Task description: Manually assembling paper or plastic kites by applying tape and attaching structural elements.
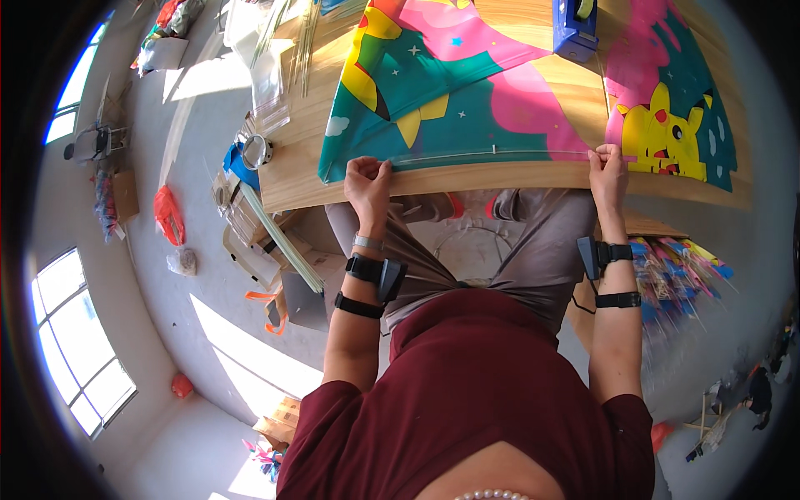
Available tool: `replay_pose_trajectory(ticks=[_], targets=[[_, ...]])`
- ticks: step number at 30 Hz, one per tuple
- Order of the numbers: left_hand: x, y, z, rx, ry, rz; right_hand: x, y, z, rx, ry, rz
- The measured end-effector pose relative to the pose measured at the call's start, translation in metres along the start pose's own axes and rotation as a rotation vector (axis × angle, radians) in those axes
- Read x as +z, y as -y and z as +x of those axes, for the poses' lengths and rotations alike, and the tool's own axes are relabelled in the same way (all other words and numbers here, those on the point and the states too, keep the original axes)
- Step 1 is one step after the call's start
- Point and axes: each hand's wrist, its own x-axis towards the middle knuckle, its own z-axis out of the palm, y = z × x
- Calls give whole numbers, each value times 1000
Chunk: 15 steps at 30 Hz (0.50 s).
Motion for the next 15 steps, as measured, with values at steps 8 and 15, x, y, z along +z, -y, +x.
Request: replay_pose_trajectory(ticks=[8, 15], targets=[[2, -1, -1, 15, -5, -42, 2, 3, -1, -9, -7, -29], [6, 0, -4, 78, -20, -7, 7, 0, -2, -87, -60, -79]])
